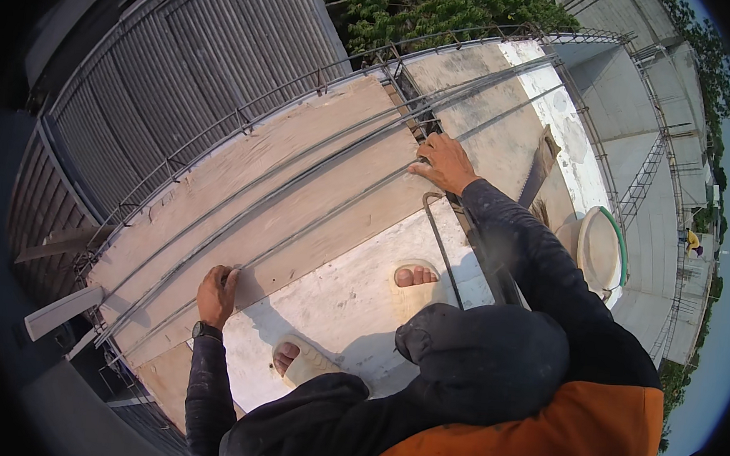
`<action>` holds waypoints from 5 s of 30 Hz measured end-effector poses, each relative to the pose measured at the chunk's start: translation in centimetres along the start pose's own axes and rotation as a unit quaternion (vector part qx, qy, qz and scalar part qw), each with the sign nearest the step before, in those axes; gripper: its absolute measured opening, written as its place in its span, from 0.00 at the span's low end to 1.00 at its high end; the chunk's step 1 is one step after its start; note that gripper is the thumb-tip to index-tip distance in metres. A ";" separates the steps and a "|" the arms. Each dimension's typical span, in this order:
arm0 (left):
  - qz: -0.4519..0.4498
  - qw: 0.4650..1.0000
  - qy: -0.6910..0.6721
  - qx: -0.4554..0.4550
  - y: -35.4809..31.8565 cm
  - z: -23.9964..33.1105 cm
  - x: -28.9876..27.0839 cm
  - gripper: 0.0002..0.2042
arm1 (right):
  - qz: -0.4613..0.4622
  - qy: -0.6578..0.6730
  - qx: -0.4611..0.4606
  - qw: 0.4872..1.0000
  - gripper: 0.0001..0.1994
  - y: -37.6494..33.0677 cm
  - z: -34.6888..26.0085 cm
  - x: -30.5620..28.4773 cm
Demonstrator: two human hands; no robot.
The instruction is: The person uses pliers to cut and bend metal rods on a rooftop scaffolding platform. They then pick up a bundle of rods, walk across the platform, and arrange them on the wooden planks.
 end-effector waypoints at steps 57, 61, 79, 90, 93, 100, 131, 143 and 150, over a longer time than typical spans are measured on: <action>-0.098 0.942 0.153 -0.282 -34.9 -18.7 -16.9 0.16 | -0.163 0.253 -0.369 0.879 0.20 -5.9 -31.0 3.7; -0.142 0.914 0.141 -0.353 -37.7 -22.8 -19.0 0.20 | -0.196 0.219 -0.350 0.890 0.18 -5.0 -30.8 5.7; -0.150 0.948 0.155 -0.236 -26.2 -25.0 -13.1 0.15 | -0.305 0.167 -0.231 0.909 0.21 -0.7 -26.5 11.2; -0.135 0.965 0.146 -0.172 -22.6 -26.5 -12.1 0.17 | -0.273 0.202 -0.197 0.920 0.20 0.7 -24.7 11.2; -0.142 0.966 0.157 -0.146 -22.0 -27.3 -12.2 0.17 | -0.265 0.198 -0.208 0.921 0.20 1.1 -24.9 10.8; -0.140 0.961 0.191 -0.143 -20.0 -27.9 -13.2 0.17 | -0.239 0.204 -0.204 0.927 0.20 1.7 -24.5 11.3; -0.059 0.974 0.158 -0.151 -15.0 -29.7 -12.2 0.17 | -0.267 0.192 -0.105 0.939 0.19 4.0 -22.6 9.7; -0.081 0.980 0.151 -0.100 -11.1 -25.1 -10.3 0.15 | -0.101 0.047 -0.221 0.969 0.13 1.8 -19.5 6.8; -0.040 0.993 0.090 -0.067 -7.8 -18.7 -6.4 0.16 | -0.118 -0.030 -0.241 0.963 0.13 3.5 -15.3 5.4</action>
Point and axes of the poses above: each hand's wrist, its own y-axis towards the middle knuckle, its own x-axis out of the palm, z = x × y, the point moved 8 cm from there along y, towards the middle knuckle, and after that the axes turned 2 degrees about x, right-handed, at the moved point
